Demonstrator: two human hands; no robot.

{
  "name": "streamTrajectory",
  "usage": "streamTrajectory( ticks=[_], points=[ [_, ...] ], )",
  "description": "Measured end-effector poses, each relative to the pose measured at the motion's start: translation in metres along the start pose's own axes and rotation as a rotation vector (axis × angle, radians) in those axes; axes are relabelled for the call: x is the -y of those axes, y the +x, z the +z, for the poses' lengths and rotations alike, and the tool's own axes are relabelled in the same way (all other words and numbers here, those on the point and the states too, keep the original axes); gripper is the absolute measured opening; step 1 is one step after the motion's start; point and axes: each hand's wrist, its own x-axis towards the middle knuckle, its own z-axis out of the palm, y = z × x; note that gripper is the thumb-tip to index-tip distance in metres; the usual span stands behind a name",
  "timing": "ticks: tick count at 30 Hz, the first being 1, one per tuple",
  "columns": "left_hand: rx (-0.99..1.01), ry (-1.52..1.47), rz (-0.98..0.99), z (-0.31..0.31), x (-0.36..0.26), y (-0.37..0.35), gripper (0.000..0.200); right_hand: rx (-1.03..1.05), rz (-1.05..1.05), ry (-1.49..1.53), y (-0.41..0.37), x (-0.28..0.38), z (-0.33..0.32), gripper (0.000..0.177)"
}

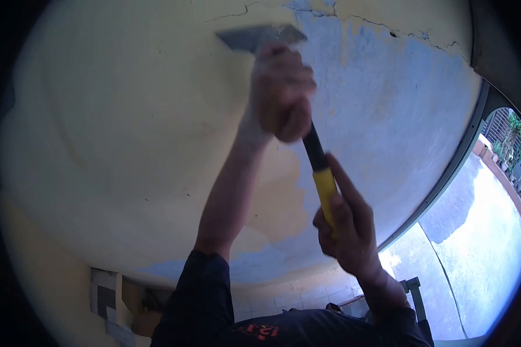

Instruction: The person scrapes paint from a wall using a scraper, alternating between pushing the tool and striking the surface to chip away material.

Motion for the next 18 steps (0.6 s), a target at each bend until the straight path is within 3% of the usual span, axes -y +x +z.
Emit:
streamTrajectory(
  ticks=[3,5,8,10,18],
  points=[
    [-0.070,0.031,0.043,-0.005,0.002,0.008,0.057,-0.025,-0.066,-0.073,0.007,0.014,0.000,0.054],
    [-0.096,-0.004,0.005,0.003,-0.022,-0.009,0.038,-0.039,-0.040,-0.134,-0.029,-0.008,-0.008,0.057],
    [-0.004,-0.040,-0.079,0.016,-0.050,-0.032,0.039,-0.038,0.022,-0.084,-0.047,-0.020,-0.009,0.059],
    [-0.116,-0.027,-0.124,0.029,-0.053,-0.042,0.056,-0.011,0.204,0.042,-0.043,-0.014,-0.010,0.053],
    [-0.009,0.015,-0.088,0.005,-0.017,-0.009,0.059,0.084,0.023,0.026,-0.007,-0.002,-0.012,0.058]
  ],
)
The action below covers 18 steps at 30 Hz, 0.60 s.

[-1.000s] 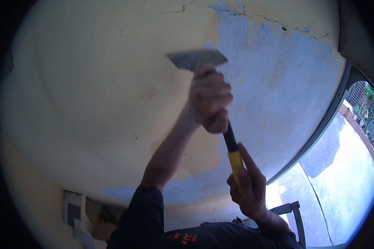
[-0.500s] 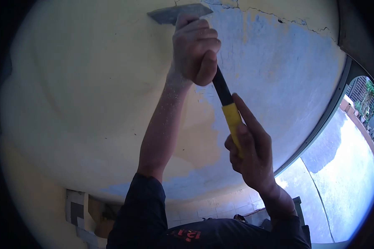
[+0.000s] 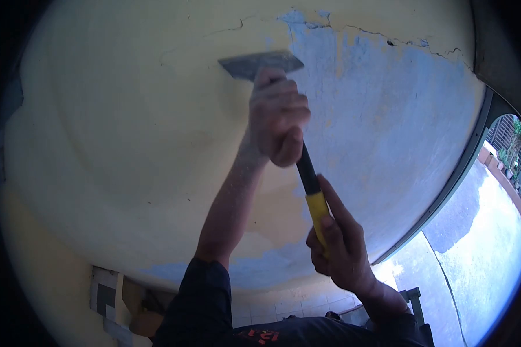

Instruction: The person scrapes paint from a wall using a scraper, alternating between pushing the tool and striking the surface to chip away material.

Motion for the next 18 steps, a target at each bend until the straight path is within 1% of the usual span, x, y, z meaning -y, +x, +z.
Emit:
streamTrajectory(
  ticks=[2,4,5,7,8,9,10,11,12,14,16,18],
  points=[
    [0.012,-0.008,-0.011,-0.008,0.012,0.015,0.060,-0.007,0.016,0.006,0.009,0.013,0.004,0.057],
    [-0.020,0.060,0.102,-0.019,0.027,0.036,0.060,-0.031,-0.083,-0.062,0.022,0.026,0.006,0.056],
    [-0.015,0.059,0.099,-0.018,0.022,0.035,0.060,-0.030,-0.079,-0.057,0.016,0.027,0.005,0.056],
    [-0.071,0.061,0.149,-0.014,0.017,0.033,0.059,-0.035,-0.112,-0.130,0.007,0.029,-0.002,0.056],
    [-0.121,0.043,0.121,-0.006,0.003,0.022,0.059,-0.050,-0.074,-0.121,-0.007,0.017,-0.003,0.055],
    [-0.083,0.002,0.038,-0.001,-0.013,0.010,0.059,-0.079,-0.050,-0.126,-0.021,0.007,-0.002,0.056],
    [-0.069,-0.036,0.027,0.008,-0.021,-0.006,0.060,-0.084,-0.007,-0.109,-0.031,-0.001,-0.002,0.056],
    [-0.106,-0.047,-0.028,0.018,-0.029,-0.017,0.060,-0.086,0.039,-0.090,-0.035,-0.006,-0.004,0.057],
    [-0.056,-0.047,-0.057,0.021,-0.031,-0.022,0.060,-0.078,0.030,-0.094,-0.032,-0.007,-0.006,0.057],
    [-0.066,-0.025,-0.055,0.023,-0.028,-0.025,0.060,-0.087,0.139,-0.026,-0.027,-0.011,-0.009,0.051],
    [-0.081,-0.010,-0.048,0.023,-0.021,-0.020,0.059,-0.061,0.111,-0.025,-0.017,-0.006,-0.014,0.052],
    [-0.026,0.033,0.000,0.015,-0.010,-0.004,0.058,-0.036,0.099,-0.018,-0.007,-0.002,-0.016,0.052]
  ],
)
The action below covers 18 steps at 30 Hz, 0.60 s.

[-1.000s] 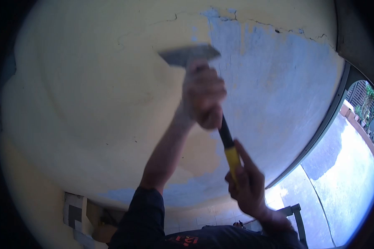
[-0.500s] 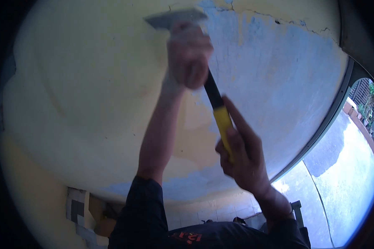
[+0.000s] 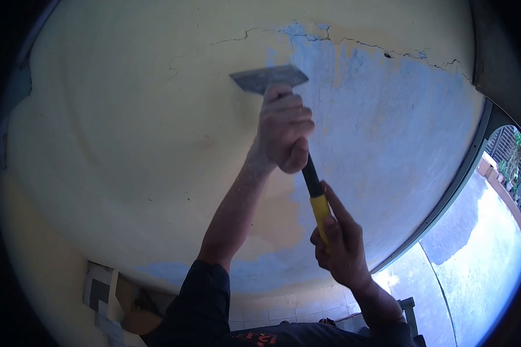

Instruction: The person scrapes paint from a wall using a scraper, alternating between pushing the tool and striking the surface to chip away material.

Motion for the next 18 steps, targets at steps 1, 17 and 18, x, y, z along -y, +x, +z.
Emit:
streamTrajectory(
  ticks=[1,17,18],
  points=[
    [0.003,-0.001,-0.005,-0.003,0.006,0.006,0.058,0.007,-0.070,-0.030,0.007,0.001,0.000,0.055],
    [-0.024,0.022,-0.051,-0.007,0.003,0.000,0.064,0.037,-0.103,-0.048,0.008,-0.001,0.002,0.062],
    [-0.030,0.030,-0.019,-0.008,0.009,0.004,0.064,0.049,-0.113,-0.061,0.013,0.002,0.003,0.062]
  ],
)
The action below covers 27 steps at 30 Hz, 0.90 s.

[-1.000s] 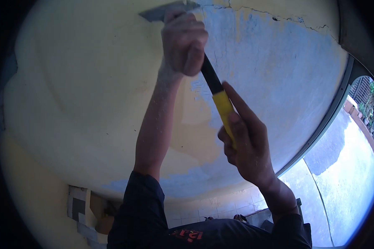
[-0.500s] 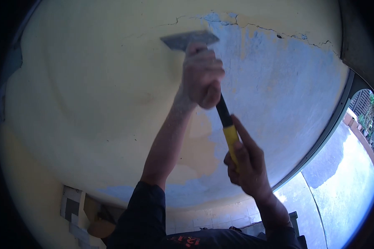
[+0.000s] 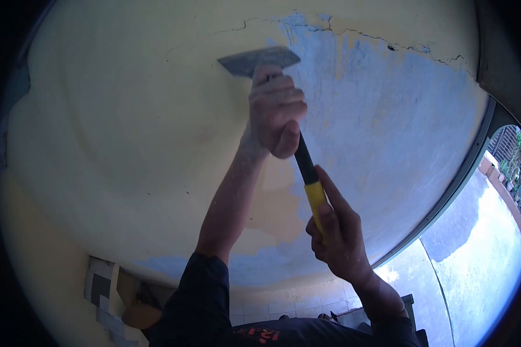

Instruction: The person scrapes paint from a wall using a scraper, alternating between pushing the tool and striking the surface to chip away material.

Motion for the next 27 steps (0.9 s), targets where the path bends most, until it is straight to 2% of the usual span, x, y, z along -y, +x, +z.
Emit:
streamTrajectory(
  ticks=[5,7,10,14,16,20,22,27],
  points=[
    [-0.029,-0.015,0.024,-0.010,0.012,0.024,0.063,-0.027,0.015,0.079,-0.001,0.034,0.014,0.057],
    [0.007,0.009,0.031,-0.015,-0.002,0.019,0.063,0.007,-0.030,0.009,-0.015,0.031,0.003,0.055],
    [-0.042,-0.038,-0.056,0.007,-0.019,-0.006,0.063,0.015,0.022,-0.025,-0.029,0.027,0.001,0.054],
    [-0.030,-0.056,-0.043,-0.002,-0.008,0.005,0.063,-0.001,0.127,0.050,-0.019,0.029,0.007,0.054],
    [-0.033,-0.020,0.042,-0.005,0.005,0.017,0.064,0.022,0.063,0.051,-0.009,0.035,0.006,0.054],
    [-0.068,-0.019,0.030,-0.003,-0.001,0.015,0.065,-0.005,0.014,-0.015,-0.017,0.037,0.004,0.055],
    [-0.048,-0.043,-0.053,0.001,-0.011,0.005,0.066,0.016,0.039,-0.002,-0.025,0.032,0.002,0.055],
    [-0.027,-0.015,0.013,-0.010,0.008,0.025,0.066,-0.010,0.047,0.005,-0.007,0.045,0.008,0.054]
  ],
)
